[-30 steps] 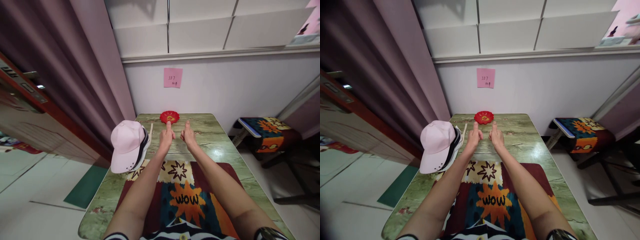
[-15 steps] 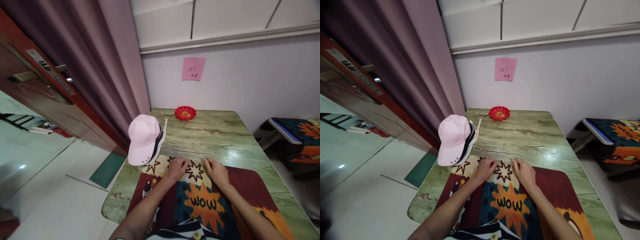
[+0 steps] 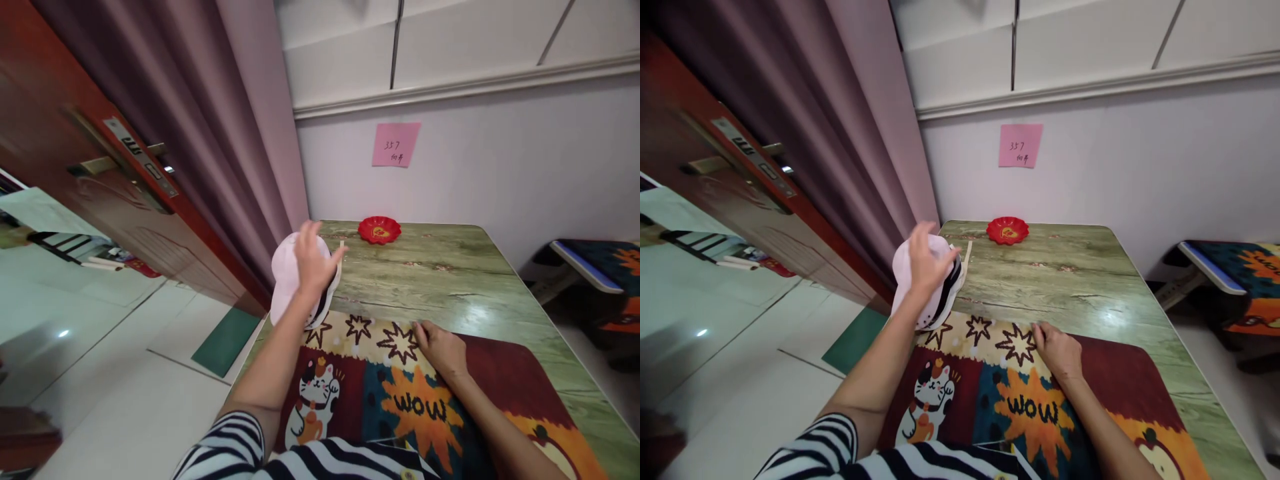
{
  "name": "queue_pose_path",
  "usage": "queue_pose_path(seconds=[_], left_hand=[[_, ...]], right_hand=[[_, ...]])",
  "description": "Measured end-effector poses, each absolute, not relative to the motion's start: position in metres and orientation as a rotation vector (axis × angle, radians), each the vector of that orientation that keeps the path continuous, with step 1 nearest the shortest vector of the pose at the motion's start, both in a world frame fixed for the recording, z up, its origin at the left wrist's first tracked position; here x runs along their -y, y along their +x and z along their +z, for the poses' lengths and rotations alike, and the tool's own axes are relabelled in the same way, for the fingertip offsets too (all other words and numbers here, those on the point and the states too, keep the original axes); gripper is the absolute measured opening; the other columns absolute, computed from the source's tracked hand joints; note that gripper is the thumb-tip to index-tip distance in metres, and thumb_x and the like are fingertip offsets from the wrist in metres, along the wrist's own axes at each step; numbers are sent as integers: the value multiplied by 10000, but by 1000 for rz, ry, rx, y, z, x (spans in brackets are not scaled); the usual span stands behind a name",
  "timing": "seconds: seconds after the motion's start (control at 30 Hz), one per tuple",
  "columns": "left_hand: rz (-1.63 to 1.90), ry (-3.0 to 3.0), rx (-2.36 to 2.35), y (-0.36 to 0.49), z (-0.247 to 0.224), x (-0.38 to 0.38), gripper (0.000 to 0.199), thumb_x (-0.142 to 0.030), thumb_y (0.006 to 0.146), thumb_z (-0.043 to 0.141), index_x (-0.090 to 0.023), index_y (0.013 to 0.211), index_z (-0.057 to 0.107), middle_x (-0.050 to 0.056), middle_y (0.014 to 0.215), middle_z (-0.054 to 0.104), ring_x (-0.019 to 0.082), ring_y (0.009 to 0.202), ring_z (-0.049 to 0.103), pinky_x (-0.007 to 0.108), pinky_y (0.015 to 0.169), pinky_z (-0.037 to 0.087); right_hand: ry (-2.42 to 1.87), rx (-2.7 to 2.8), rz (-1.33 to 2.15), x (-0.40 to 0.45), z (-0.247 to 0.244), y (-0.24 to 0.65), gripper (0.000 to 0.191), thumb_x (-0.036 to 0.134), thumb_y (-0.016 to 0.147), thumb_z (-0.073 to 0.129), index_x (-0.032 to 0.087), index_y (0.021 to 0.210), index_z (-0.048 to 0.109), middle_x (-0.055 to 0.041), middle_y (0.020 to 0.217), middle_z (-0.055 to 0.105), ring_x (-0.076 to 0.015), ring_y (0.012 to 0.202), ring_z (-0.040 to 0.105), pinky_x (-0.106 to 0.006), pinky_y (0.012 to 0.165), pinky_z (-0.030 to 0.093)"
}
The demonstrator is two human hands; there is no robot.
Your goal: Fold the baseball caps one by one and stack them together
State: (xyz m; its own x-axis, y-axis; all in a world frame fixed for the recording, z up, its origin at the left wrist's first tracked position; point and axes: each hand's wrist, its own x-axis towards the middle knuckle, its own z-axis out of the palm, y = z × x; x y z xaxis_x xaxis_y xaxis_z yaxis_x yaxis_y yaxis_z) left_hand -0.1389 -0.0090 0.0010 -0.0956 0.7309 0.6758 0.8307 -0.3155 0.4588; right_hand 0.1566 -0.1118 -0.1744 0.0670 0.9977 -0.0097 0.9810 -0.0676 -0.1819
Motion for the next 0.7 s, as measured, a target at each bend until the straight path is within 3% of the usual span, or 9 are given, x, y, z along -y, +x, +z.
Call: queue_pose_path(seconds=[0.07, 0.17, 0.23, 0.37, 0.57, 0.7], left_hand=[[-1270, -1740, 2070, -165, 17, -8, 952, -581, 707, 793, -185, 1474, 390, 219, 1590, 335, 374, 1497, 281, 553, 1186, 281], [-1097, -1552, 2528, -194, 8, -17, 1121, -644, 621, 812, -184, 1518, 318, 257, 1599, 289, 437, 1472, 298, 632, 1112, 335], [-1069, -1534, 2660, -204, -8, -19, 1045, -630, 630, 801, -194, 1482, 382, 245, 1529, 407, 436, 1403, 405, 614, 1065, 396], [-1158, -1545, 2520, -213, -26, -20, 670, -479, 737, 744, -184, 1310, 563, 183, 1307, 611, 356, 1237, 570, 474, 1028, 458], [-1510, -1524, 2201, -217, -28, -8, 427, -362, 774, 714, -180, 1157, 663, 116, 1170, 677, 279, 1087, 631, 386, 1001, 469], [-1785, -1504, 2024, -217, -26, 2, 364, -353, 761, 738, -187, 1082, 699, 93, 1187, 685, 251, 1105, 630, 360, 1020, 461]], right_hand=[[-2208, 2050, 211, 112, -172, 156, 466, 514, 1027, 357, 236, 867, 695, -66, 844, 770, -196, 694, 690, -276, 544, 210], [-2216, 2041, 221, 113, -170, 156, 467, 517, 1026, 358, 237, 873, 699, -65, 840, 769, -186, 681, 680, -273, 547, 213], [-2205, 2039, 226, 113, -170, 157, 463, 518, 1023, 367, 233, 870, 699, -67, 843, 769, -185, 681, 679, -274, 549, 210], [-2174, 2037, 213, 114, -173, 160, 448, 506, 1018, 391, 222, 855, 696, -69, 852, 765, -177, 669, 667, -276, 543, 201], [-2130, 2036, 204, 115, -177, 164, 439, 499, 1012, 411, 214, 811, 678, -65, 822, 754, -161, 618, 631, -273, 536, 190], [-2114, 2029, 182, 116, -179, 165, 427, 506, 1004, 422, 217, 804, 665, -64, 803, 751, -161, 598, 619, -273, 535, 182]])
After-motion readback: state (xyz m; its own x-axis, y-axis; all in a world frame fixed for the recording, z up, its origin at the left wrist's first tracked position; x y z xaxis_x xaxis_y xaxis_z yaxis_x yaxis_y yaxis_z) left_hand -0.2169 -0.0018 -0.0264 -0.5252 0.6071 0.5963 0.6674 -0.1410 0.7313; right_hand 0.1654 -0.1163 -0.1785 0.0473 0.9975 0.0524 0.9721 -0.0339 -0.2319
